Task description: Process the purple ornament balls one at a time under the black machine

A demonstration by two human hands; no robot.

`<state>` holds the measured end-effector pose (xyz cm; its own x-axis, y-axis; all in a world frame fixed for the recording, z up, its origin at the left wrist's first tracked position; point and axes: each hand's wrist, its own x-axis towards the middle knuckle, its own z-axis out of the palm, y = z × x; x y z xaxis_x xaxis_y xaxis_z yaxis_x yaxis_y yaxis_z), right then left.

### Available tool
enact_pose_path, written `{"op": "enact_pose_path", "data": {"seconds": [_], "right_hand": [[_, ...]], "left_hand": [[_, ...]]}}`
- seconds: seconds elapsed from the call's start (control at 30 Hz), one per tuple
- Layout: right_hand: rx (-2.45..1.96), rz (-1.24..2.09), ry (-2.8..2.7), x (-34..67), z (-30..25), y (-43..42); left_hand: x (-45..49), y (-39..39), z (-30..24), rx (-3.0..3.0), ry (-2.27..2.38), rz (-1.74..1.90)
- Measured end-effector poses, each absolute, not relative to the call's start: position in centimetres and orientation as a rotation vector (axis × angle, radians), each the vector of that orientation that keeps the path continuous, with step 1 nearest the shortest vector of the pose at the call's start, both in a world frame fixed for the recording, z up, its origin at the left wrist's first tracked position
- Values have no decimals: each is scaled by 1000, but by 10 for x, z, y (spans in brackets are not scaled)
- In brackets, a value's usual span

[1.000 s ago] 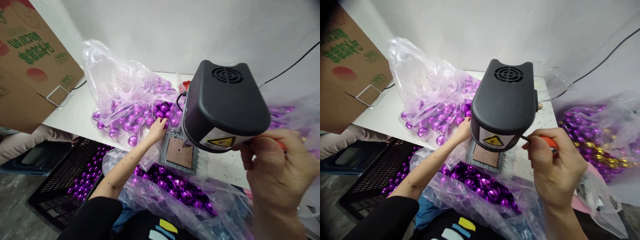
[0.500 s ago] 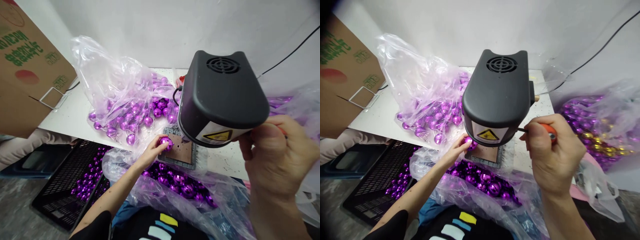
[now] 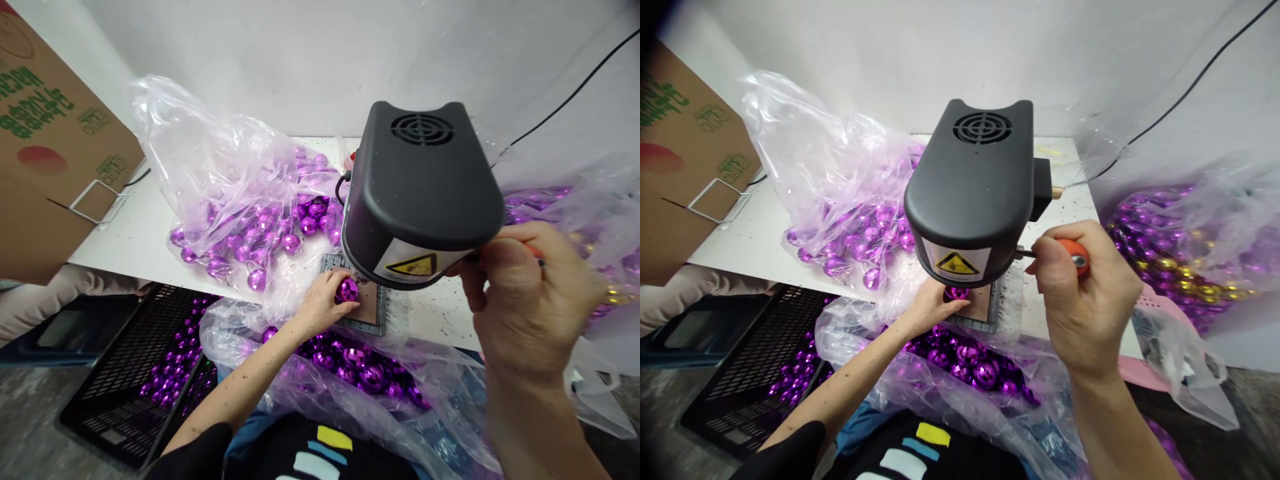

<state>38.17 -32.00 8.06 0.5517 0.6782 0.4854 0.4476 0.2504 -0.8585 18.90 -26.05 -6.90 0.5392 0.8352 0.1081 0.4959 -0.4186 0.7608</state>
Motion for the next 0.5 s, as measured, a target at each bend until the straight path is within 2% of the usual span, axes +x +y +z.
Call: {"op": "enact_pose_path", "data": {"seconds": [0.5], "right_hand": [[-1403,146,-1036,380,81,-318]], "left_hand": [[220,-265,-90,2079,1227,737]]}}
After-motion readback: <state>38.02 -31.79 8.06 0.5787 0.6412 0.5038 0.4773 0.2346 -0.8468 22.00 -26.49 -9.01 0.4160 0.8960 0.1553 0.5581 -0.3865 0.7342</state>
